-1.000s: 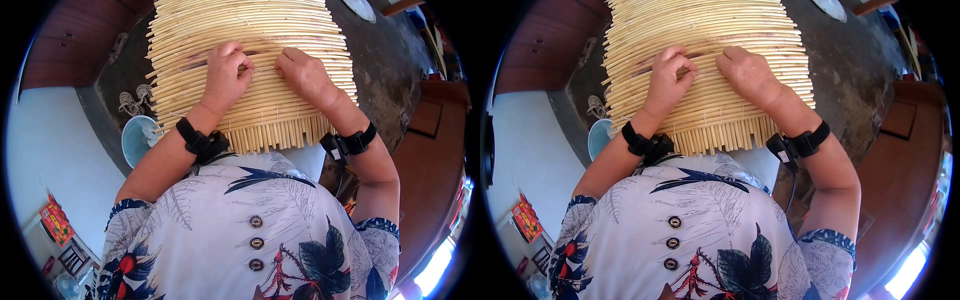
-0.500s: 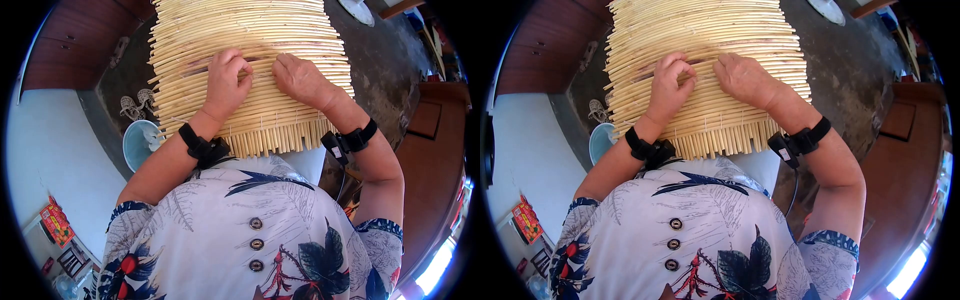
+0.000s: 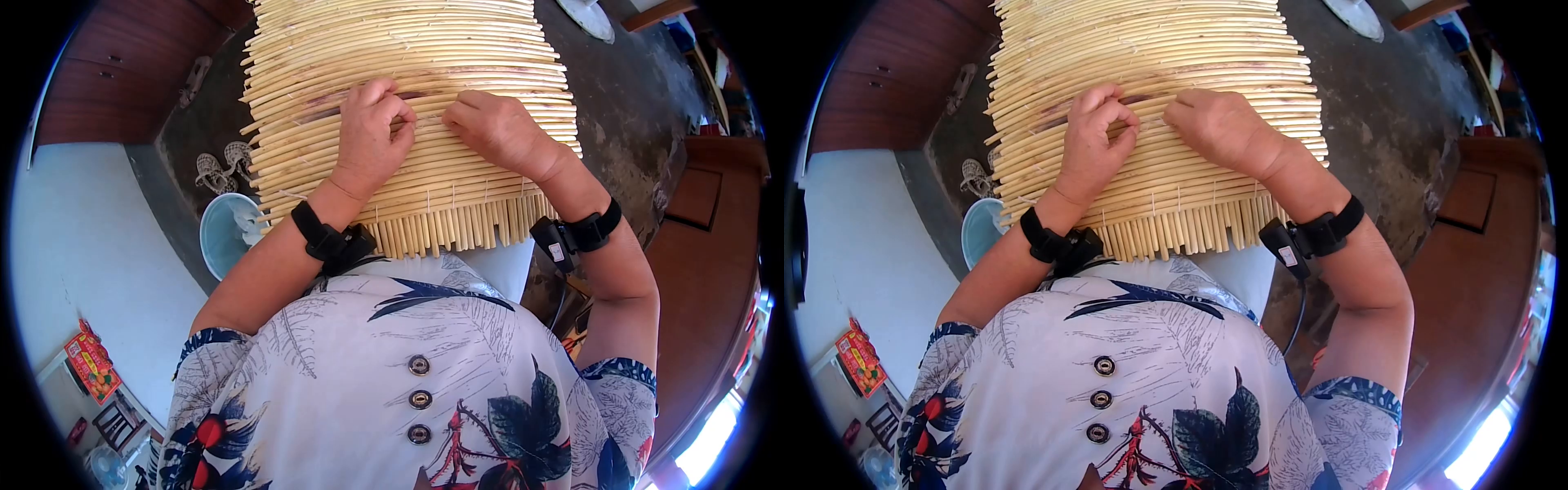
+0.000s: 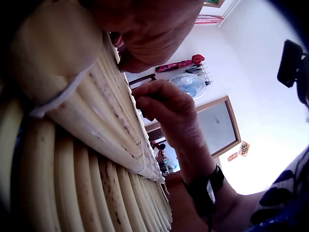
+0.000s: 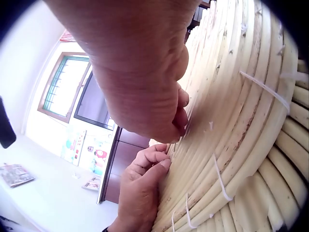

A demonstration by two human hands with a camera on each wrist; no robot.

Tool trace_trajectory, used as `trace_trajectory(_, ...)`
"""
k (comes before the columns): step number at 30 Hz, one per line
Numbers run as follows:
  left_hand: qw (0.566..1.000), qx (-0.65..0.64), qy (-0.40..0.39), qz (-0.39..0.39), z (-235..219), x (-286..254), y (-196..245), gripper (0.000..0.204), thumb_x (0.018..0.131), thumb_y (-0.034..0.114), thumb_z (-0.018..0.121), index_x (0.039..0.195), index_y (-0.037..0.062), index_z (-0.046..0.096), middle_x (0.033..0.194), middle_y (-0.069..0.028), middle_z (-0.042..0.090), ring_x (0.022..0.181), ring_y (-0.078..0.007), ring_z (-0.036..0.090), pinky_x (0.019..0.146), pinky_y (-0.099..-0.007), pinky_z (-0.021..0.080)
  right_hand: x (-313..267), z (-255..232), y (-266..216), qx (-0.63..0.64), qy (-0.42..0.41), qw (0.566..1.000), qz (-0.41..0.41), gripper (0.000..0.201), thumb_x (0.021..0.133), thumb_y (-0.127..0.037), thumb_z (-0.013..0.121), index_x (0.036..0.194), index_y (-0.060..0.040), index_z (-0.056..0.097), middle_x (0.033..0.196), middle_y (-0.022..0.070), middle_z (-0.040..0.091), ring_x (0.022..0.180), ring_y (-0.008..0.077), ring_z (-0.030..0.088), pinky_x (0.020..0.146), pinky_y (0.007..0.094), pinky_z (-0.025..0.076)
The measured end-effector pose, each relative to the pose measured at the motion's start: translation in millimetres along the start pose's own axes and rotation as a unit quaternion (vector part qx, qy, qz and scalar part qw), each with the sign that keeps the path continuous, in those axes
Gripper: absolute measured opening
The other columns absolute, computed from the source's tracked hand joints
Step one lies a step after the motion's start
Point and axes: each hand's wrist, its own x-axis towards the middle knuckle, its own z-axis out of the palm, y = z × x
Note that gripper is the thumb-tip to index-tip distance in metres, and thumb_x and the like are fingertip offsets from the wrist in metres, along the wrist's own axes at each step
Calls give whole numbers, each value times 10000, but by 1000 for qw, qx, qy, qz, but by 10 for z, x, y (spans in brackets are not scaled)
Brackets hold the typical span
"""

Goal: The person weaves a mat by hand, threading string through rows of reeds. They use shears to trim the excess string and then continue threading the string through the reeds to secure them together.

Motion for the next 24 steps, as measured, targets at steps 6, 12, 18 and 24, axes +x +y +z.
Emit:
trace_trajectory(6,1000,8,-5,3,-4,1,8,137,697,21,713,816,59,657,1141,-133,577,1048,-308,532,940,-397,418,-2,-30,11,33,10,999,1,74,781,-90,635,850,-81,609,775,76,573,735,278,625,620,384,522)
trace_trajectory(12,1000,4,-8,8,-2,-1,2,138,688,17,713,813,58,668,1137,-131,578,1029,-293,539,924,-386,433,28,52,14,45,41,998,7,87,786,-86,635,862,-81,594,760,72,569,728,274,625,607,379,519)
trace_trajectory(18,1000,-4,-5,7,3,-5,3,123,686,18,713,798,46,670,1132,-131,583,1015,-297,540,905,-383,448,24,122,-31,9,71,997,18,105,782,-78,606,884,-74,584,775,74,563,725,269,617,602,363,522)
trace_trajectory(24,1000,-10,5,19,-8,-24,16,106,692,14,707,788,35,666,1156,-141,594,1023,-307,551,911,-383,452,-1,168,-66,-25,91,996,3,125,761,-71,593,886,-68,591,802,77,551,751,261,605,618,351,525)
